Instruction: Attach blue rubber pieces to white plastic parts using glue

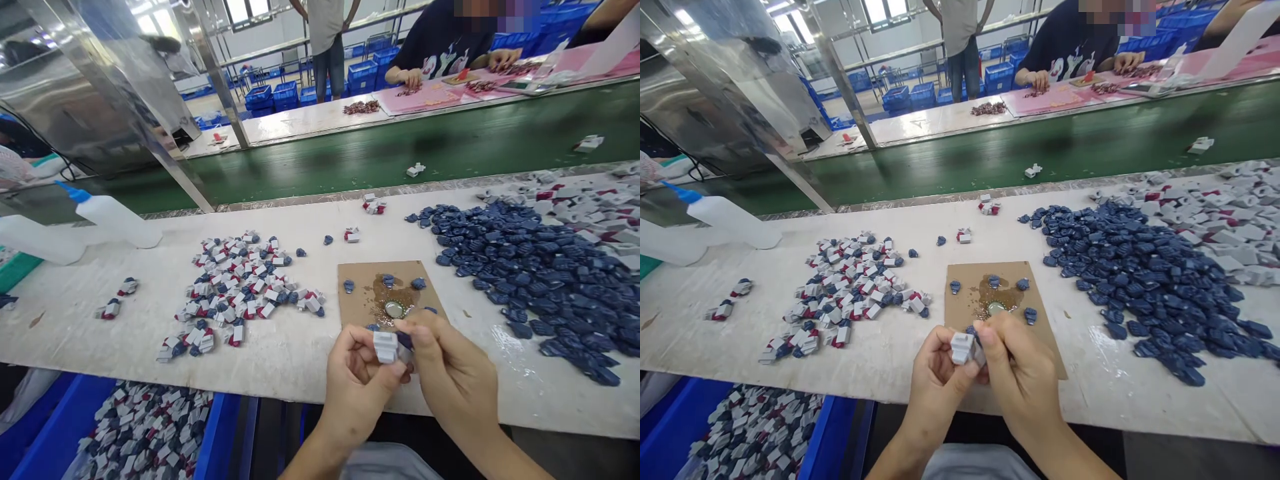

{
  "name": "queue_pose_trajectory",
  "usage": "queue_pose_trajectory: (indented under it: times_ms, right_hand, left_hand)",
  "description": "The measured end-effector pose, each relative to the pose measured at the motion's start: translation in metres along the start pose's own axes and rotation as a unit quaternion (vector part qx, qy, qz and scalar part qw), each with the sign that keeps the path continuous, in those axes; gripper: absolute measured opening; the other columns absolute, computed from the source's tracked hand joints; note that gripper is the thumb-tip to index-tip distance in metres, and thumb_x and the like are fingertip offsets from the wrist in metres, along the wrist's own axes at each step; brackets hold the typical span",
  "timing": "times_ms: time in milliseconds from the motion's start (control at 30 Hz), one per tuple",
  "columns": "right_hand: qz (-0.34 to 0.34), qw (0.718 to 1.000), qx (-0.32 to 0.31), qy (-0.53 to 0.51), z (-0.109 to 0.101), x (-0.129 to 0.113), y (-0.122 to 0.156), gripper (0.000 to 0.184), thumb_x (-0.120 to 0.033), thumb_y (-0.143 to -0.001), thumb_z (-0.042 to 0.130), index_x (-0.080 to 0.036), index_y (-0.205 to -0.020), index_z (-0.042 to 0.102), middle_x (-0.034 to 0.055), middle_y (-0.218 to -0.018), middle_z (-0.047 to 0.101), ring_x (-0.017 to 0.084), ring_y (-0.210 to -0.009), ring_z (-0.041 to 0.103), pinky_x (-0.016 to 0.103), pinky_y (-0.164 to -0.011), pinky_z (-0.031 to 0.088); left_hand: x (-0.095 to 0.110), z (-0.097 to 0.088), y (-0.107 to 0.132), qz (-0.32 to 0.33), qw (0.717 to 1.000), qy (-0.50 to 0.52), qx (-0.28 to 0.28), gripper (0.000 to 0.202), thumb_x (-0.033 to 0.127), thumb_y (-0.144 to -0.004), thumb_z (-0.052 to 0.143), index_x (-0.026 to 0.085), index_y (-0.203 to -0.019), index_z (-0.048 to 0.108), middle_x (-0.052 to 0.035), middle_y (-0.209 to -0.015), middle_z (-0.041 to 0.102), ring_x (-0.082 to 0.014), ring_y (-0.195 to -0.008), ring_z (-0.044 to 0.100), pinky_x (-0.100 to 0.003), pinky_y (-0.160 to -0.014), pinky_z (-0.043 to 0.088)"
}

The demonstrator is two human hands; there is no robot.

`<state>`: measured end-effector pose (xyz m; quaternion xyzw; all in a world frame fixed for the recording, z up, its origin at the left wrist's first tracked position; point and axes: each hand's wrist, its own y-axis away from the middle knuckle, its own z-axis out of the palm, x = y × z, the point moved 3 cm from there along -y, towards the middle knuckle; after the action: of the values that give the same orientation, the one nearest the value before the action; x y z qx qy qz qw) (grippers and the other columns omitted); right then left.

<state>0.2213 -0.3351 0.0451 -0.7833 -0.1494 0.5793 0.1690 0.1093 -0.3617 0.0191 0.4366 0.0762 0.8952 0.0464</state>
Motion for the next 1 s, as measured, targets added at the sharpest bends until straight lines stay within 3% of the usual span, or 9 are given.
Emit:
queue_pose_trajectory:
  times_ms: [100,200,333,433,633,800,867,900,1000]
  right_hand:
    - [0.019,1.0,0.019,-0.011,-0.008,0.001,-0.019,0.047,-0.051,-0.1,0.038,-0.026,-0.081,0.073,0.0047,-0.078,0.061,0.016,-0.064,0.056,0.03,-0.056,0.045]
    - [0.115,0.988,0.048,-0.089,-0.008,0.001,-0.039,0.054,-0.062,-0.097,0.032,-0.028,-0.093,0.074,0.0065,-0.087,0.064,0.02,-0.075,0.059,0.035,-0.067,0.049]
    - [0.192,0.96,0.042,-0.2,0.008,-0.006,-0.041,0.052,-0.066,-0.094,0.036,-0.027,-0.093,0.07,0.0062,-0.091,0.069,0.023,-0.084,0.065,0.04,-0.078,0.054]
    - [0.181,0.951,0.112,-0.224,0.015,-0.009,-0.032,0.049,-0.062,-0.096,0.036,-0.026,-0.092,0.068,0.0057,-0.088,0.069,0.022,-0.082,0.066,0.039,-0.077,0.054]
    - [0.111,0.942,0.219,-0.23,0.026,-0.006,-0.015,0.043,-0.054,-0.098,0.035,-0.024,-0.09,0.064,0.0019,-0.078,0.067,0.016,-0.059,0.062,0.032,-0.058,0.05]
    - [0.032,0.968,0.176,-0.177,0.038,-0.006,-0.023,0.042,-0.044,-0.103,0.026,-0.024,-0.098,0.062,0.0031,-0.084,0.066,0.017,-0.07,0.062,0.031,-0.062,0.051]
    - [-0.01,0.993,0.112,-0.039,0.035,-0.001,-0.052,0.043,-0.04,-0.103,0.022,-0.023,-0.1,0.061,0.005,-0.089,0.066,0.018,-0.081,0.063,0.033,-0.07,0.053]
    - [-0.021,0.995,0.079,0.06,0.031,0.005,-0.075,0.044,-0.04,-0.103,0.02,-0.022,-0.099,0.061,0.0059,-0.093,0.067,0.019,-0.086,0.063,0.034,-0.075,0.053]
    - [0.015,0.981,0.036,0.191,0.014,0.041,-0.163,0.031,-0.036,-0.1,0.039,-0.02,-0.088,0.063,0.0079,-0.1,0.067,0.022,-0.1,0.061,0.039,-0.089,0.049]
  left_hand:
    - [0.001,0.0,-0.002,-0.045,0.998,-0.02,-0.036,0.036,0.038,-0.074,0.081,0.019,-0.084,0.051,0.0026,-0.07,0.063,-0.0091,-0.059,0.062,-0.019,-0.056,0.053]
    - [0.002,0.004,-0.002,-0.041,0.993,-0.099,-0.046,0.033,0.043,-0.082,0.07,0.023,-0.103,0.055,0.0024,-0.079,0.062,-0.0098,-0.054,0.058,-0.021,-0.046,0.048]
    - [0.005,0.012,-0.002,0.11,0.947,-0.302,0.001,0.026,0.027,-0.098,0.043,0.023,-0.109,0.066,-0.0044,-0.097,0.068,-0.0178,-0.09,0.064,-0.028,-0.081,0.049]
    - [0.002,0.015,-0.004,0.164,0.923,-0.347,0.034,0.032,0.024,-0.1,0.036,0.021,-0.106,0.068,-0.0068,-0.101,0.069,-0.0207,-0.098,0.062,-0.029,-0.087,0.046]
    - [-0.007,0.012,-0.008,0.157,0.921,-0.347,0.076,0.04,0.039,-0.1,0.034,0.019,-0.102,0.07,-0.0109,-0.103,0.071,-0.0251,-0.098,0.063,-0.033,-0.086,0.046]
    - [-0.002,-0.01,-0.013,0.169,0.907,-0.359,0.144,0.039,0.046,-0.097,0.042,0.023,-0.096,0.073,-0.0097,-0.097,0.072,-0.0261,-0.095,0.063,-0.034,-0.083,0.046]
    - [0.015,-0.033,-0.015,0.218,0.861,-0.428,0.17,0.036,0.04,-0.098,0.041,0.023,-0.098,0.072,-0.0095,-0.096,0.072,-0.0254,-0.093,0.063,-0.034,-0.082,0.047]
    - [0.026,-0.046,-0.016,0.254,0.818,-0.48,0.189,0.034,0.037,-0.098,0.041,0.022,-0.099,0.072,-0.0099,-0.096,0.072,-0.0254,-0.092,0.063,-0.035,-0.082,0.047]
    - [0.054,-0.081,-0.018,0.323,0.646,-0.646,0.245,0.031,0.031,-0.096,0.044,0.017,-0.106,0.07,-0.0129,-0.1,0.069,-0.0279,-0.097,0.06,-0.041,-0.086,0.046]
